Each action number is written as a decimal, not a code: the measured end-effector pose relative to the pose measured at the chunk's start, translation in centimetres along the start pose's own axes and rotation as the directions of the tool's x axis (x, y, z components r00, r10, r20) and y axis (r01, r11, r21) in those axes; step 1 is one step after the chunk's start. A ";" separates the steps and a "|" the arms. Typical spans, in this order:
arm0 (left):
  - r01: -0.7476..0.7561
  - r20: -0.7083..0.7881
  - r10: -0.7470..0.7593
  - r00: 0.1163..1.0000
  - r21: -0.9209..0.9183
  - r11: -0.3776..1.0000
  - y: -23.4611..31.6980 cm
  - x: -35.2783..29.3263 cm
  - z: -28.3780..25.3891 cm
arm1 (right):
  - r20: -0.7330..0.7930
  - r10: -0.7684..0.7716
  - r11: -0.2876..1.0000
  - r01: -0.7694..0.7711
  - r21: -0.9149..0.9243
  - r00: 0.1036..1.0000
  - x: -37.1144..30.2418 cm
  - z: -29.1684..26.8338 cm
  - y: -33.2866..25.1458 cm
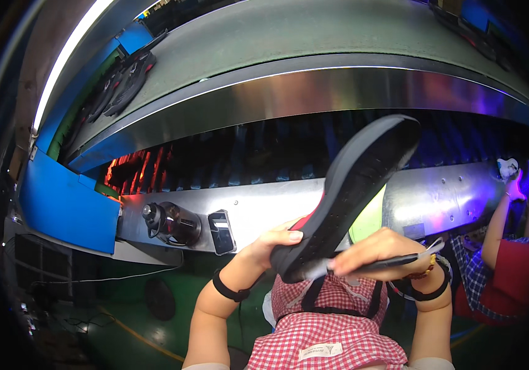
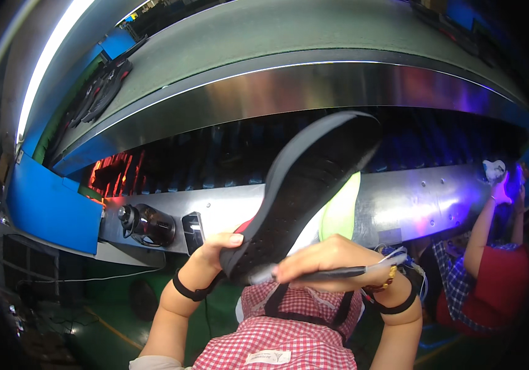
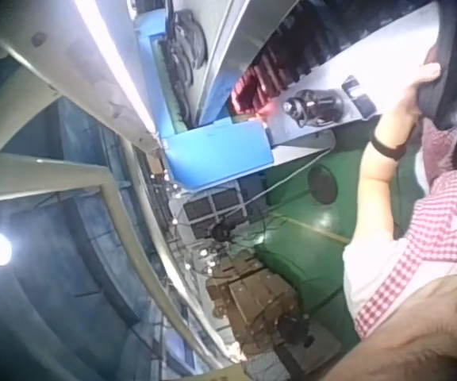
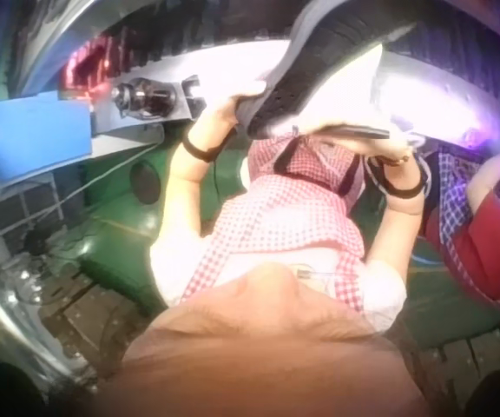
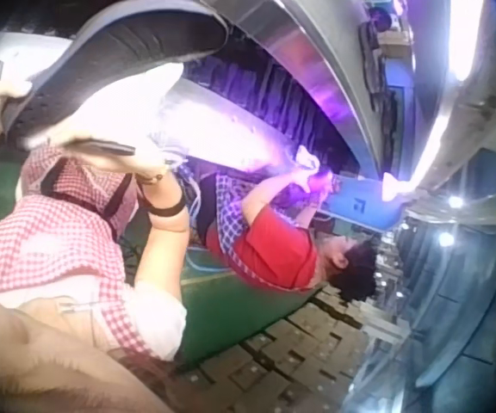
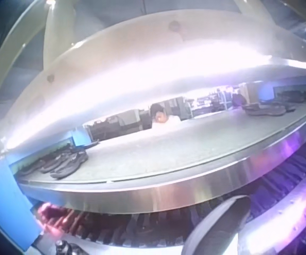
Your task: Applying adhesive to shoe soles and uppers on an assembly line.
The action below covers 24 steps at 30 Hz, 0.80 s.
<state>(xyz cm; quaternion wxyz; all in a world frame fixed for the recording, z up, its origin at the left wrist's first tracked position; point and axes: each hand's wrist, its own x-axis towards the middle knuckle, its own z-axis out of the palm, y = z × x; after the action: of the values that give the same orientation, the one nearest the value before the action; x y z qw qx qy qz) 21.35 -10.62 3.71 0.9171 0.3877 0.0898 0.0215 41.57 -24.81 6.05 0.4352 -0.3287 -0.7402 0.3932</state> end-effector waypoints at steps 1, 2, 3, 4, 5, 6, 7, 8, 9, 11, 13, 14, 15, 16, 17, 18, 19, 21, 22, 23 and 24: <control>0.029 -0.028 -0.030 0.999 -0.013 0.999 0.1 0.0 0.3 | 0.041 0.054 0.997 -0.052 -0.049 0.998 0.0 -0.4 0.3; 0.059 -0.055 -0.060 0.997 -0.027 0.998 0.1 0.0 0.6 | 0.074 0.042 0.999 -0.041 -0.014 0.996 0.1 -0.1 0.4; 0.057 -0.055 -0.059 0.997 -0.032 0.998 0.2 -0.1 0.7 | 0.109 0.029 0.999 -0.032 0.023 0.994 0.3 0.3 0.4; 0.101 -0.063 -0.096 0.993 0.075 0.992 0.4 0.0 0.9 | 0.112 0.033 0.999 -0.036 0.025 0.993 0.2 0.1 0.2; 0.144 -0.075 -0.133 0.988 0.182 0.973 0.6 0.0 1.0 | 0.180 0.058 0.998 -0.054 -0.024 0.982 0.0 -0.3 -0.3; 0.204 -0.109 -0.189 0.976 0.148 0.968 0.9 -0.3 1.1 | 0.241 0.084 0.995 -0.068 -0.073 0.967 -0.2 -0.6 -0.7; 0.206 -0.108 -0.192 0.975 0.146 0.968 0.9 -0.5 1.0 | 0.240 0.086 0.995 -0.070 -0.072 0.967 -0.4 -0.7 -0.9; 0.220 -0.063 -0.215 0.975 0.079 0.972 0.9 -0.6 0.9 | 0.153 0.052 0.997 -0.041 -0.070 0.987 -0.6 -0.8 -1.0; 0.232 -0.018 -0.232 0.973 0.013 0.973 0.7 -0.6 0.7 | 0.069 0.014 0.997 -0.009 -0.071 0.998 -0.8 -0.9 -1.1; 0.211 -0.037 -0.211 0.977 0.018 0.977 0.4 -0.7 0.5 | 0.099 0.034 0.997 -0.027 -0.071 0.994 -0.9 -0.6 -0.8; 0.227 -0.023 -0.226 0.974 0.133 0.965 0.8 -0.7 0.9 | 0.159 0.072 0.995 -0.061 -0.075 0.985 -0.8 -0.4 -0.5; 0.222 -0.023 -0.221 0.975 0.131 0.966 0.4 -0.8 0.5 | 0.212 0.122 0.983 -0.089 -0.161 0.970 -0.6 -0.6 -1.3; 0.223 -0.023 -0.222 0.975 0.130 0.966 0.6 -1.2 1.0 | 0.212 0.122 0.983 -0.089 -0.160 0.970 -0.7 -0.8 -1.7; 0.227 -0.152 -0.227 0.962 -0.017 0.974 1.1 -1.6 2.0 | 0.158 0.093 0.989 -0.073 -0.126 0.983 -0.9 -1.0 -1.9; 0.207 -0.278 -0.246 0.929 -0.162 0.965 1.4 -2.0 3.0 | 0.103 0.065 0.994 -0.055 -0.094 0.993 -1.1 -1.0 -2.0; 0.127 -0.404 -0.147 0.903 -0.077 0.989 1.5 -2.3 4.2 | -0.027 -0.013 0.989 0.009 -0.150 1.000 -1.2 -0.9 -1.5; 0.127 -0.403 -0.147 0.903 -0.077 0.989 1.7 -2.4 5.0 | -0.038 0.033 0.991 -0.038 -0.131 0.999 -1.3 -1.5 -0.9; 0.143 -0.578 -0.048 0.815 0.119 0.983 2.3 -2.8 6.2 | -0.049 0.060 0.998 -0.061 -0.011 0.997 -1.8 -0.4 0.4; 0.140 -0.579 -0.045 0.814 0.120 0.983 2.4 -2.8 6.6 | -0.046 0.059 0.998 -0.059 -0.012 0.997 -2.0 -0.8 0.0; 0.142 -0.592 -0.038 0.805 0.130 0.981 2.5 -2.8 6.8 | 0.035 0.088 0.988 -0.083 -0.133 0.996 -2.1 -1.4 -0.9; 0.150 -0.604 -0.036 0.797 0.139 0.979 2.4 -2.9 7.0 | 0.106 0.129 0.963 -0.099 -0.251 0.986 -2.2 -1.4 -1.6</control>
<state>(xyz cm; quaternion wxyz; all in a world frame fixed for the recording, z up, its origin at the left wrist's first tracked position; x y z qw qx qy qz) 19.82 -14.21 10.68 0.8030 0.4375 0.3948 0.0891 43.53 -26.97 7.04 0.3222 -0.3974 -0.7879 0.3427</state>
